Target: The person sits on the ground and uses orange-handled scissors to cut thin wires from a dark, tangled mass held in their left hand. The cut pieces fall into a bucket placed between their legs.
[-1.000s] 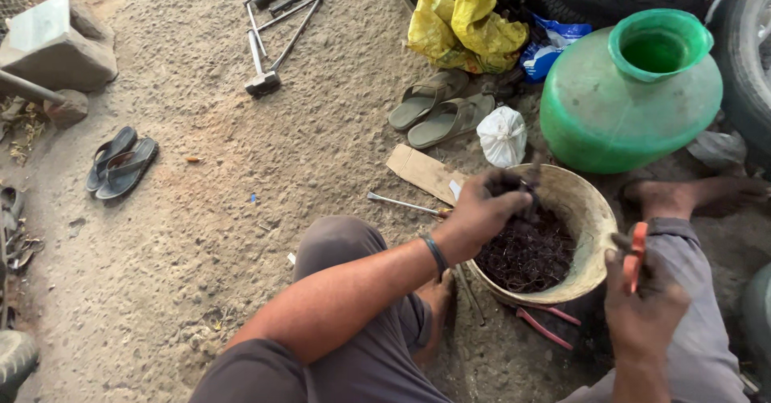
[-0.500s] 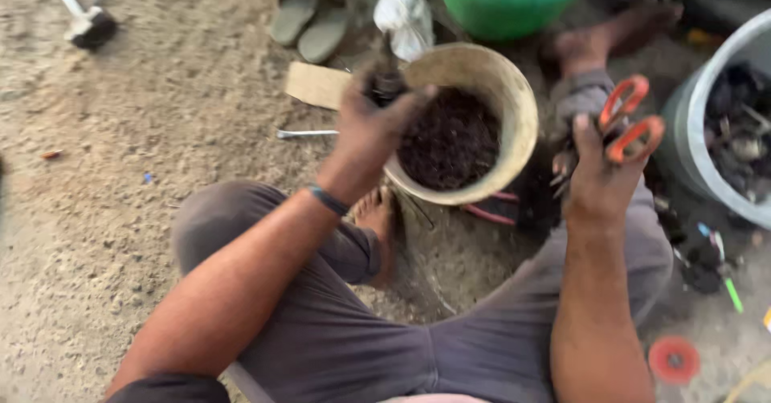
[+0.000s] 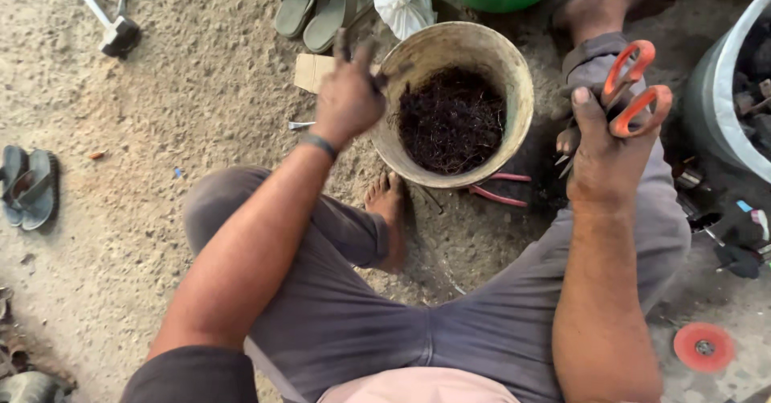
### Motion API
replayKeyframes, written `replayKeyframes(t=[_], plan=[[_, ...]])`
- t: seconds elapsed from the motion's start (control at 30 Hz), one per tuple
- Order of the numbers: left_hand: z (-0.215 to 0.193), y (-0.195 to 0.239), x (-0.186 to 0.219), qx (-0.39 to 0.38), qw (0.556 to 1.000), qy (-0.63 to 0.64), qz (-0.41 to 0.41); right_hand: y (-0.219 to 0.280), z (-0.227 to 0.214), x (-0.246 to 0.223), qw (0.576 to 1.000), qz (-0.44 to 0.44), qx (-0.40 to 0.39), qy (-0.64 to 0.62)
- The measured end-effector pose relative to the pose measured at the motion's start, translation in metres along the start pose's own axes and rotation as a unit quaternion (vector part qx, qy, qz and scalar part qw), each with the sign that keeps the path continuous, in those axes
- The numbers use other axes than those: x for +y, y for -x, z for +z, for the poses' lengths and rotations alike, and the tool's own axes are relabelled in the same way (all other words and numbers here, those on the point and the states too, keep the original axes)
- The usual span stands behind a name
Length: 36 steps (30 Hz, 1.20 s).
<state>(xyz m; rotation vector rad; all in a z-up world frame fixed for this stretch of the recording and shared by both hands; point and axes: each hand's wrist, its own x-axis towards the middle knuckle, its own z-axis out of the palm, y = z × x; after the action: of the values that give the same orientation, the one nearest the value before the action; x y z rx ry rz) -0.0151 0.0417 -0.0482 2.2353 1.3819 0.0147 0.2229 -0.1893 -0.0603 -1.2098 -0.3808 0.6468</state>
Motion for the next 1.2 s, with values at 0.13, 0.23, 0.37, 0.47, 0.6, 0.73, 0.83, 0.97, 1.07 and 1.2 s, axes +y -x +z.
replayKeyframes(t=[0.13,0.23,0.37,0.47,0.6,0.73,0.83,0.97,1.07,1.2], plan=[[0.016,-0.032,-0.032,0.042,0.996,0.019,0.074,0.001,-0.002,-0.007,1.0,-0.001,-0.02,-0.008],[0.032,-0.042,-0.045,0.048,0.995,-0.012,0.089,0.0,0.0,-0.009,1.0,-0.015,-0.016,-0.002],[0.049,-0.044,-0.047,0.147,0.975,-0.099,0.135,0.004,-0.007,-0.005,1.0,0.014,0.009,-0.003],[0.044,-0.045,-0.035,0.184,0.97,-0.11,0.118,0.001,0.001,-0.008,0.999,0.025,0.025,0.02],[0.069,-0.034,-0.003,0.177,0.979,0.02,0.1,-0.001,0.01,-0.009,0.997,0.042,0.027,0.066],[0.143,-0.048,0.029,0.15,0.98,0.124,0.035,-0.001,0.015,-0.001,0.992,0.069,0.027,0.099],[0.202,-0.065,0.03,0.141,0.981,0.133,0.026,0.002,0.016,0.0,0.991,0.079,0.034,0.105],[0.246,-0.101,0.006,0.107,0.978,0.179,0.03,-0.002,0.016,-0.004,0.994,0.074,0.029,0.073],[0.258,-0.117,-0.021,0.076,0.983,0.168,0.019,0.003,0.016,-0.003,0.989,0.134,0.036,0.044],[0.263,-0.124,-0.034,0.049,0.976,0.209,0.032,0.001,0.015,-0.005,0.987,0.139,0.025,0.074]])
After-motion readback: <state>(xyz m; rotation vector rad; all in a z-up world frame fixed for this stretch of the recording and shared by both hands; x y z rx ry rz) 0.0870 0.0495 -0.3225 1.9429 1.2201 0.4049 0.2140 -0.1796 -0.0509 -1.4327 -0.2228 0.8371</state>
